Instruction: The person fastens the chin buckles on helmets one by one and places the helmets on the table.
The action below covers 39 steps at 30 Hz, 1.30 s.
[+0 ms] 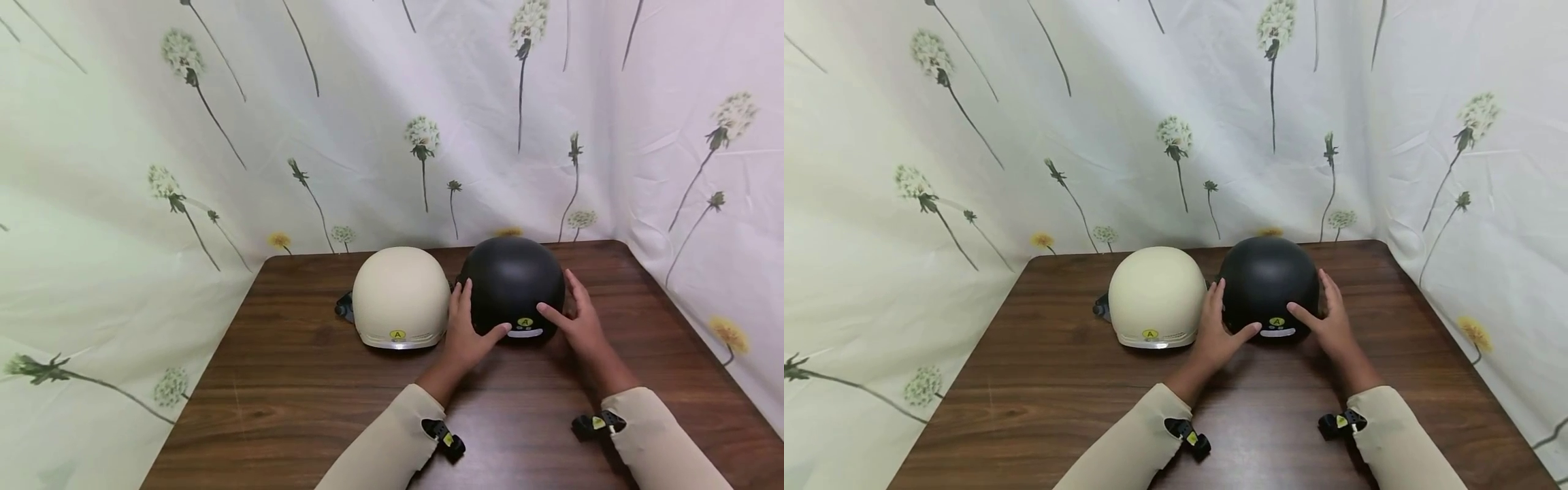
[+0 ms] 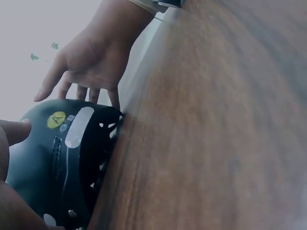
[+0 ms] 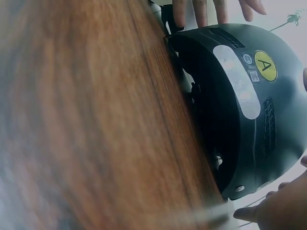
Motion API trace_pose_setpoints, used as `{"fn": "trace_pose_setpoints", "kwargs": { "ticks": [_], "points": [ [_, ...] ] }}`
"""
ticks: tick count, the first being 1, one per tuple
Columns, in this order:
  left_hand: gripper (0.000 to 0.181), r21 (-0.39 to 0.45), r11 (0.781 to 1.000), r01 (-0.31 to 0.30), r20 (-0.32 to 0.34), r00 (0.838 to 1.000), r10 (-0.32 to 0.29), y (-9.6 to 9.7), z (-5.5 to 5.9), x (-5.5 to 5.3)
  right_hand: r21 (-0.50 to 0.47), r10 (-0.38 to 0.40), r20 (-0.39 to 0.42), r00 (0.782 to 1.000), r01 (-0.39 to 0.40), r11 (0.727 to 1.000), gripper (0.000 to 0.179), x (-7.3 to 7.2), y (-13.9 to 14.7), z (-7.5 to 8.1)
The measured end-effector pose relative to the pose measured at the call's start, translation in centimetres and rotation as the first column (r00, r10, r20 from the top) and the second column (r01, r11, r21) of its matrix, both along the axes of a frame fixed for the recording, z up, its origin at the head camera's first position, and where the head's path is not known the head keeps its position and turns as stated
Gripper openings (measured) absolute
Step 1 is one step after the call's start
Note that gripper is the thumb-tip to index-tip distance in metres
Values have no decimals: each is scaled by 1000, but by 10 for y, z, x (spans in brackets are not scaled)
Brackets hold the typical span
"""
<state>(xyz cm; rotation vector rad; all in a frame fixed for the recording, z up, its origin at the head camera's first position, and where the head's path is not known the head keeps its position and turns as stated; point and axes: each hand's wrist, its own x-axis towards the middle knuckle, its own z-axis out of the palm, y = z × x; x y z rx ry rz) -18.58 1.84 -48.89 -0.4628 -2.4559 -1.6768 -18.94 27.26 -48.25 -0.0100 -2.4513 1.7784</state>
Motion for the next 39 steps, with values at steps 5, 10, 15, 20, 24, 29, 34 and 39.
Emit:
{"fn": "trace_pose_setpoints", "kwargs": {
  "ticks": [5, 10, 15, 20, 24, 29, 34, 39],
  "points": [
    [111, -26, 1000, 17, 29, 999, -16, 2, -1, 0, 2, 20, -25, 999, -20, 1000, 105, -3, 4, -8],
    [113, -19, 999, 25, 69, 997, -24, 4, -8, -2, 35, 31, -52, 998, -29, 999, 108, -4, 6, -16],
    [116, -14, 1000, 5, 49, 999, -4, 8, -35, -16, 23, 42, -36, 998, -41, 999, 111, -2, 4, -18],
    [115, 6, 1000, -1, 5, 1000, 1, 8, -40, -18, 18, 31, -41, 999, -31, 999, 112, -1, 3, -17],
    [113, 5, 1000, 13, -14, 1000, -13, 5, -28, -11, 24, 28, -47, 999, -27, 999, 111, 0, 2, -17],
    [113, -17, 999, 32, 28, 999, -31, 3, -16, -4, 20, 27, -37, 999, -26, 999, 110, 1, 2, -17],
    [114, -10, 999, 35, 20, 999, -35, 3, -18, -3, 19, 19, -17, 1000, -18, 1000, 110, 2, 2, -16],
    [114, -3, 1000, 29, -30, 999, -29, 5, -30, -8, 17, 10, -10, 1000, -10, 1000, 110, 2, 1, -14]
  ]
}}
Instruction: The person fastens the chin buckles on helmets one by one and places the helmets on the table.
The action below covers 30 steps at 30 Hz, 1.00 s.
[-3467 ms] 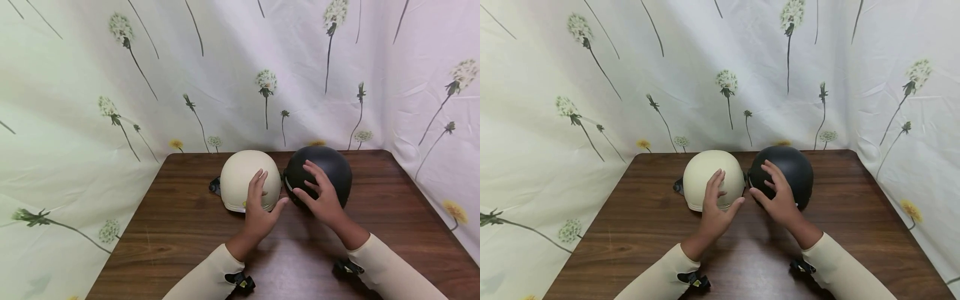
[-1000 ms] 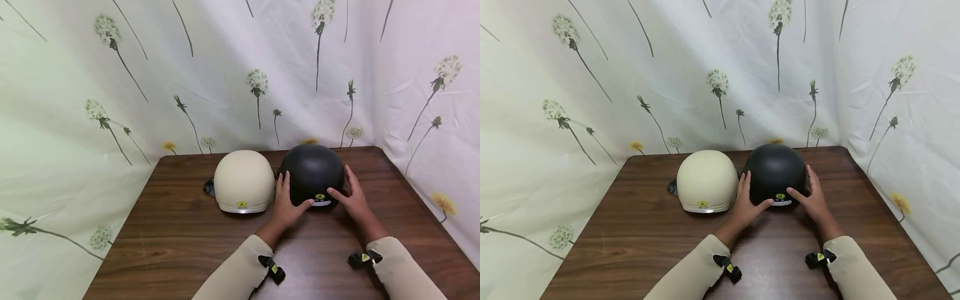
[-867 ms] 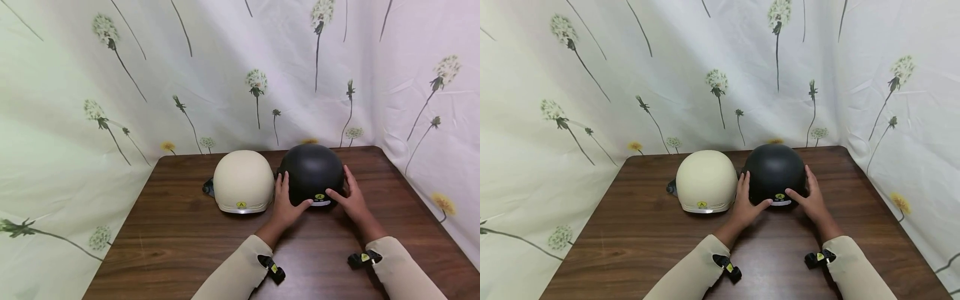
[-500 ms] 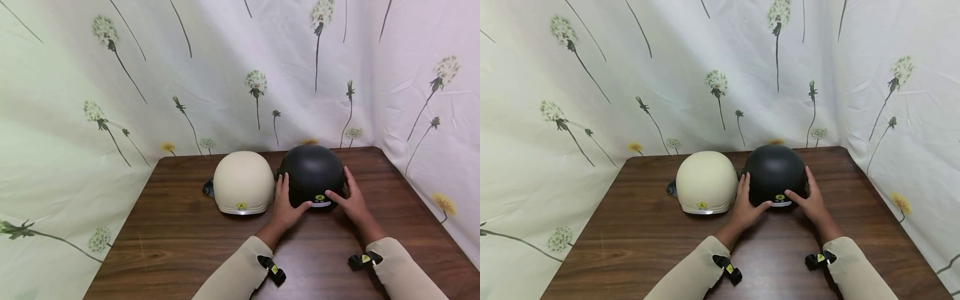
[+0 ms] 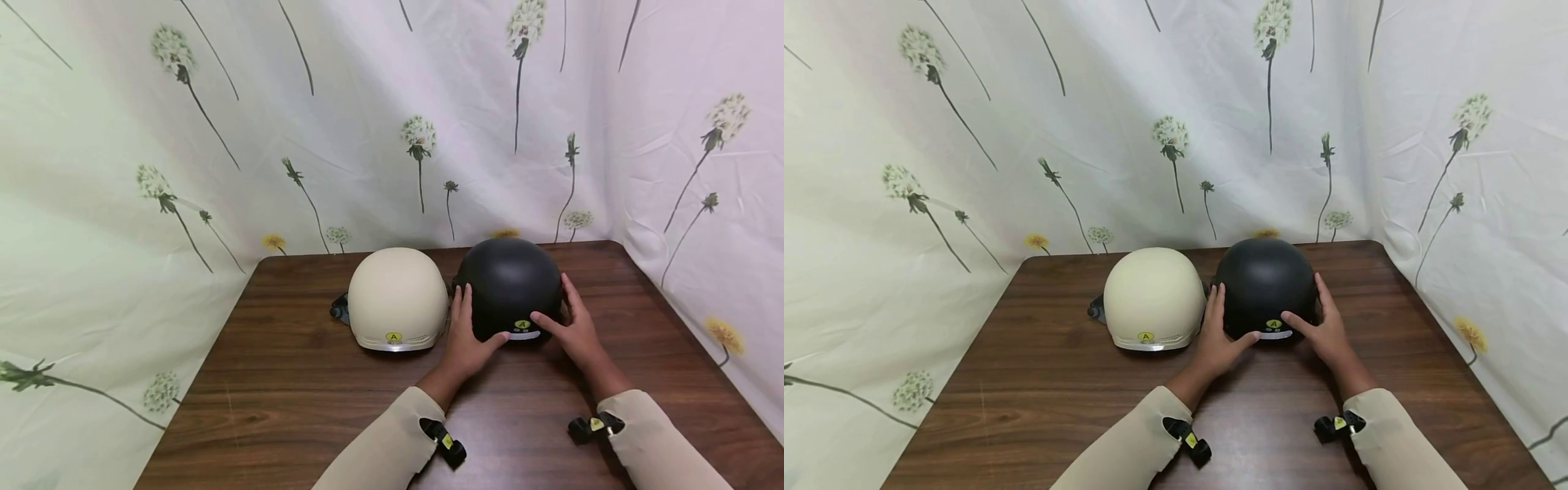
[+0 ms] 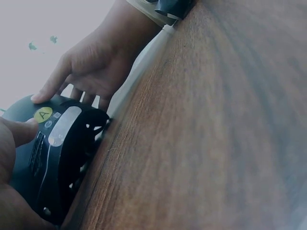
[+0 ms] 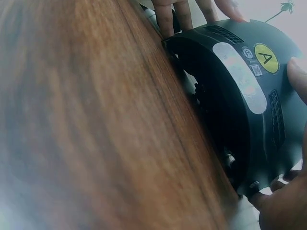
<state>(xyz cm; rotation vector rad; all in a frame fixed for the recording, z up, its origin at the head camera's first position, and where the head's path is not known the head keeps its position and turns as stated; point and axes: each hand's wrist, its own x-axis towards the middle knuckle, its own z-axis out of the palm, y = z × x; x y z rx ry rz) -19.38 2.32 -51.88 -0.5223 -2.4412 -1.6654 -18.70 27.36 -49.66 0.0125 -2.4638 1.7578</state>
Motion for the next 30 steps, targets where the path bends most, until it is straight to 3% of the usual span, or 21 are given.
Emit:
{"fn": "trace_pose_setpoints", "kwargs": {
  "ticks": [8, 14, 22, 24, 30],
  "points": [
    [110, 1, 1000, 13, -29, 1000, -12, -3, 9, 5, 20, -9, 0, 1000, 9, 1000, 108, 3, -4, 3],
    [113, -3, 1000, 28, 40, 999, -28, -4, 19, 9, -3, -9, -3, 1000, 9, 1000, 109, 5, -6, 7],
    [112, 31, 999, 40, -11, 999, -40, -4, 16, 11, -19, -15, -24, 1000, 14, 1000, 111, 9, -9, 10],
    [110, 35, 999, 37, -36, 999, -36, -3, 10, 8, -14, -23, -39, 999, 23, 1000, 110, 12, -11, 13],
    [113, 50, 998, 38, -36, 999, -36, -3, 9, 8, 27, -71, -138, 988, 75, 997, 108, 15, -18, 18]
  ]
}}
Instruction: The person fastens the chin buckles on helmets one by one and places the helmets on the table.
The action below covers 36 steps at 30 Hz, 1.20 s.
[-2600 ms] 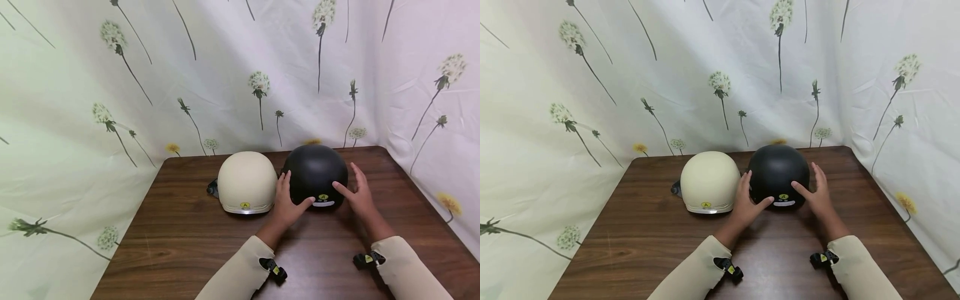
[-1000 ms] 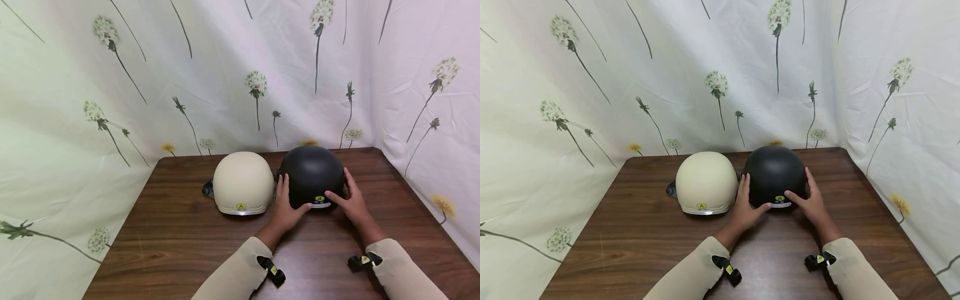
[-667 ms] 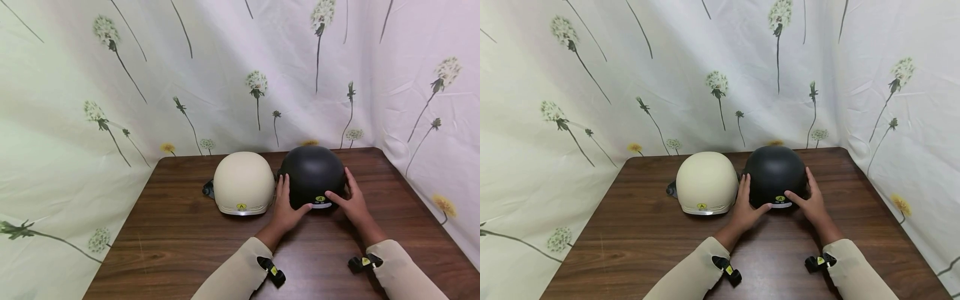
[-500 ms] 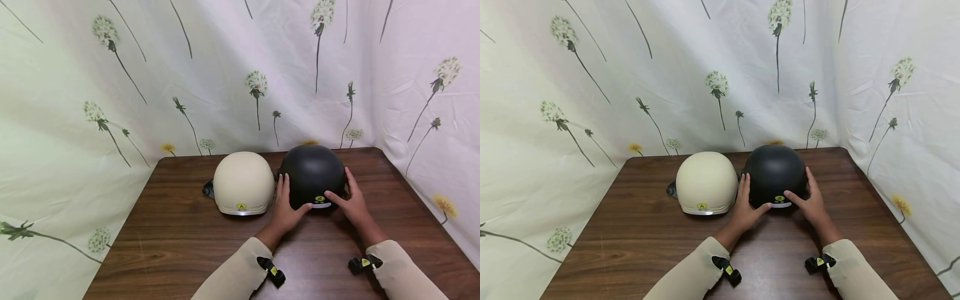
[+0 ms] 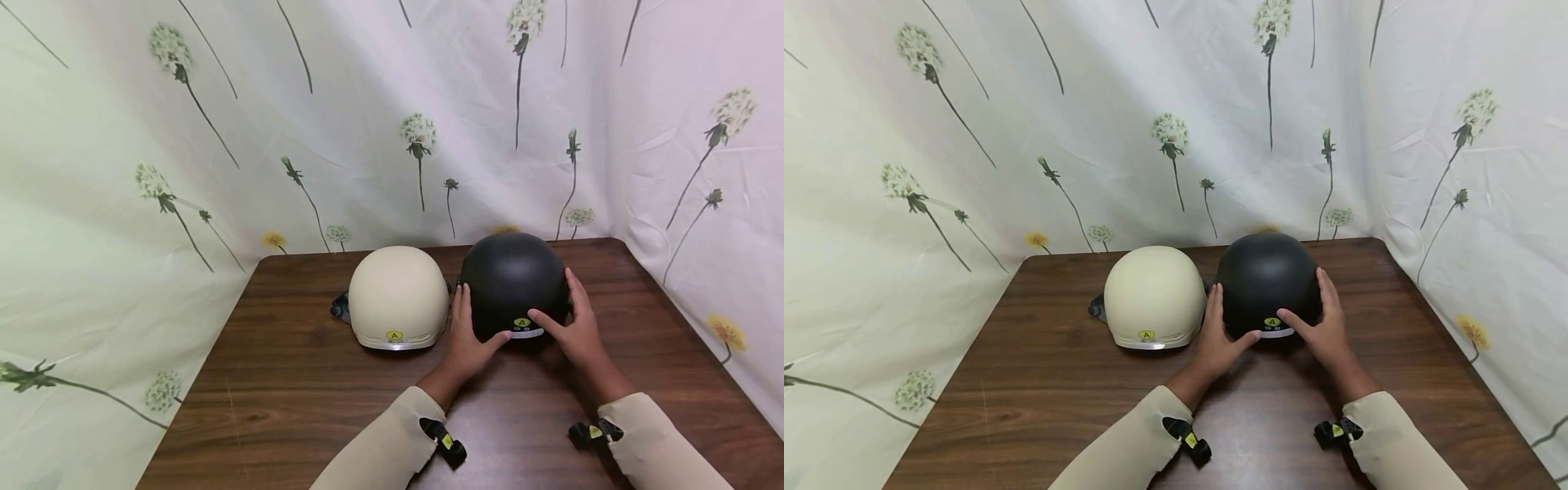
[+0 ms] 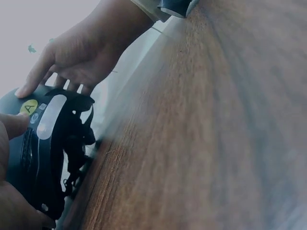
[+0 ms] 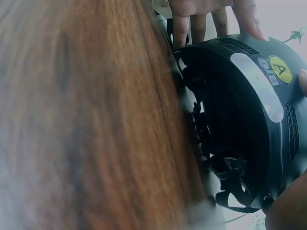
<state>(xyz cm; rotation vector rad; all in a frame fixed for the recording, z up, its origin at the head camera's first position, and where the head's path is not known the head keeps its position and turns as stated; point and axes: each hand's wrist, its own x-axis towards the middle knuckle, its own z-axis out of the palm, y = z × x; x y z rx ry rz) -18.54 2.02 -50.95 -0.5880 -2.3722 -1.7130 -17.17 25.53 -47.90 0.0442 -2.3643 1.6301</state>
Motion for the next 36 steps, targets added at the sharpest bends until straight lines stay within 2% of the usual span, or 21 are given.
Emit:
{"fn": "trace_pose_setpoints", "kwargs": {
  "ticks": [1, 6, 9, 16, 23, 29, 33, 36],
  "points": [
    [116, 7, 1000, 4, 16, 1000, -4, -1, 4, 2, 11, -8, -14, 1000, 8, 1000, 108, 1, -1, 1],
    [116, -24, 1000, -20, 73, 997, 22, 0, 9, 4, 39, -37, -77, 996, 40, 998, 107, 4, -6, 6],
    [115, -13, 999, -32, 100, 994, 33, 1, 11, 5, 47, -53, -124, 991, 59, 997, 108, 5, -7, 6],
    [119, -3, 1000, -24, 66, 998, 24, 1, 12, 6, 60, -62, -192, 979, 75, 995, 110, 6, -7, 7],
    [120, -21, 1000, 6, 89, 996, -4, -1, 14, 6, 56, -70, -256, 964, 87, 995, 110, 7, -7, 12],
    [120, -28, 1000, 14, 69, 998, -12, 0, 14, 7, 67, -85, -304, 949, 111, 992, 108, 9, -6, 14],
    [119, -10, 1000, 18, 69, 997, -17, 1, 15, 9, 92, -78, -350, 933, 117, 989, 108, 10, -5, 14],
    [118, 29, 999, 40, 89, 995, -43, 2, 16, 9, 115, -74, -407, 910, 132, 985, 108, 9, -2, 13]
  ]
}}
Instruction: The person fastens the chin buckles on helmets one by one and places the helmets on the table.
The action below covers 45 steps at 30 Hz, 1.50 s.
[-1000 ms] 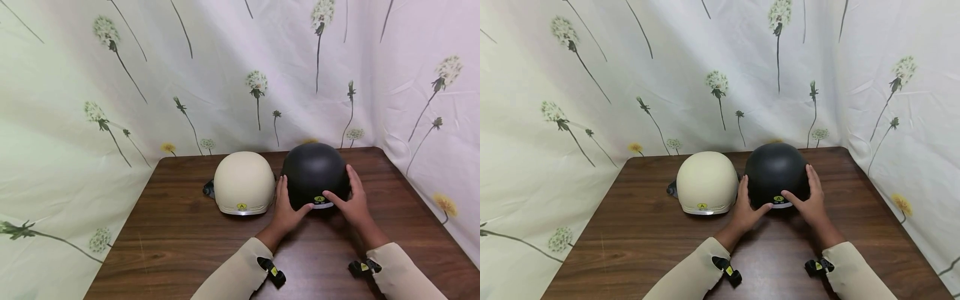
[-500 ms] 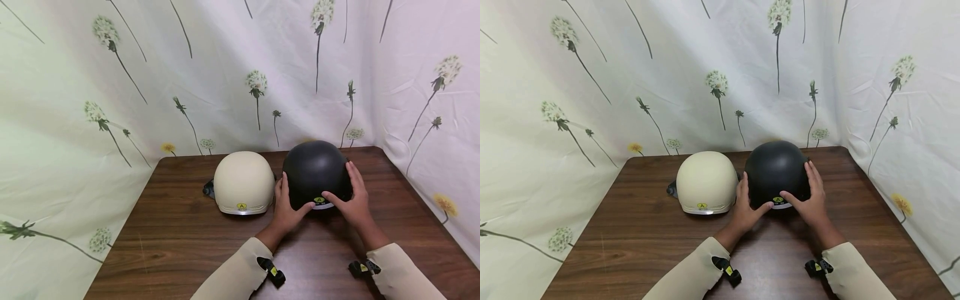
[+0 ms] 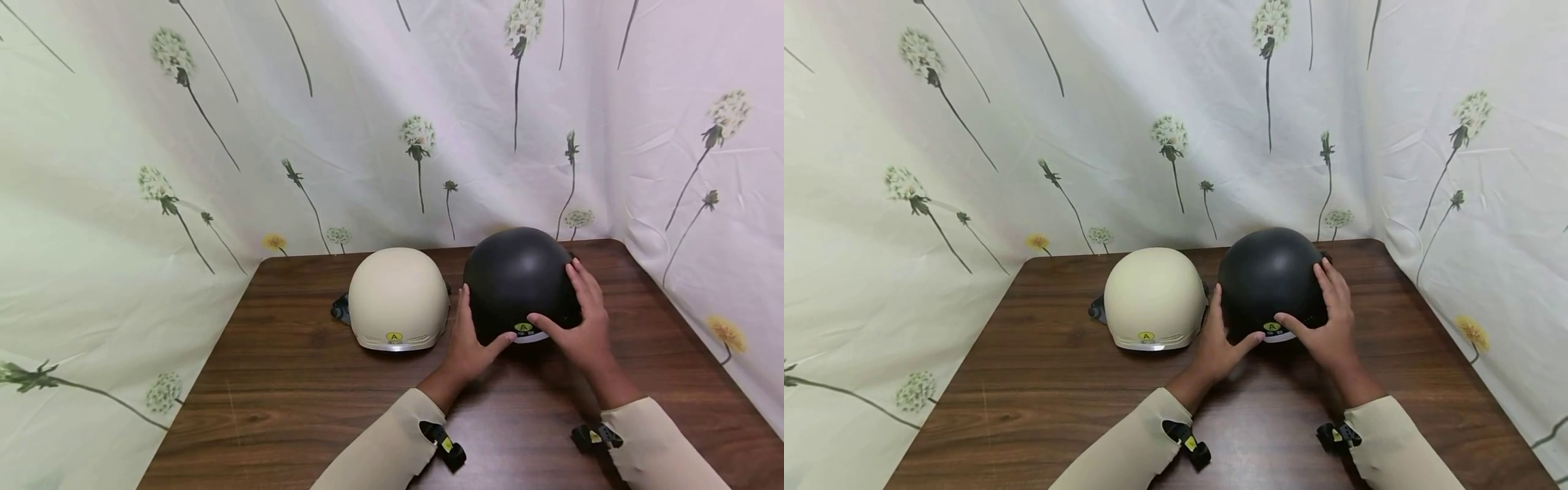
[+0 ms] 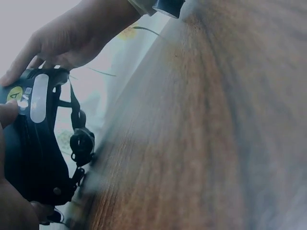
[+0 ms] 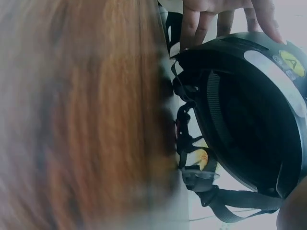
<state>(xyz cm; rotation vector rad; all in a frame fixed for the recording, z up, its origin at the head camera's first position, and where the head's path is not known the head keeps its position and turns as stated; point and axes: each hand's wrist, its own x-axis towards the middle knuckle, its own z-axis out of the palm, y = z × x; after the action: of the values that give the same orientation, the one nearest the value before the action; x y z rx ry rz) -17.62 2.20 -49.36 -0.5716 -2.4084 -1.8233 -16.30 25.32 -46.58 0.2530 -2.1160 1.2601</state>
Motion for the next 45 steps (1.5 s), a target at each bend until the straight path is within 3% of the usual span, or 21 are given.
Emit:
{"fn": "trace_pose_setpoints", "kwargs": {
  "ticks": [6, 11, 18, 24, 29, 31, 35, 39, 45],
  "points": [
    [118, 66, 998, 21, 13, 1000, -22, 1, -1, -3, 8, 23, -117, 993, -22, 1000, 105, -5, 8, -1],
    [119, 35, 999, -9, -26, 1000, 10, 0, -1, -6, -41, 59, -116, 991, -64, 997, 104, -5, 9, 1],
    [116, -29, 998, -57, -87, 995, 55, -2, 1, -6, -102, 50, -82, 995, -58, 993, 104, -1, 10, 1],
    [117, -36, 997, -73, -142, 988, 67, -1, 5, -3, -169, 95, -160, 983, -122, 978, 97, -4, 10, 2],
    [117, -30, 995, -91, -115, 990, 87, 1, 9, 2, -224, 139, -221, 965, -189, 956, 92, -6, 10, 4],
    [117, -22, 995, -95, -97, 991, 92, 2, 12, 4, -223, 132, -196, 972, -175, 959, 90, -5, 10, 6],
    [122, -33, 994, -103, -83, 992, 100, 3, 14, 5, -217, 102, -42, 994, -109, 970, 87, 1, 12, 13],
    [123, -70, 993, -95, -74, 993, 90, 2, 16, 5, -191, 70, 89, 994, -52, 980, 89, 5, 12, 15],
    [117, -56, 993, -107, -81, 991, 102, 3, 17, 7, -174, 70, 91, 993, -54, 983, 93, 6, 10, 15]
  ]
}}
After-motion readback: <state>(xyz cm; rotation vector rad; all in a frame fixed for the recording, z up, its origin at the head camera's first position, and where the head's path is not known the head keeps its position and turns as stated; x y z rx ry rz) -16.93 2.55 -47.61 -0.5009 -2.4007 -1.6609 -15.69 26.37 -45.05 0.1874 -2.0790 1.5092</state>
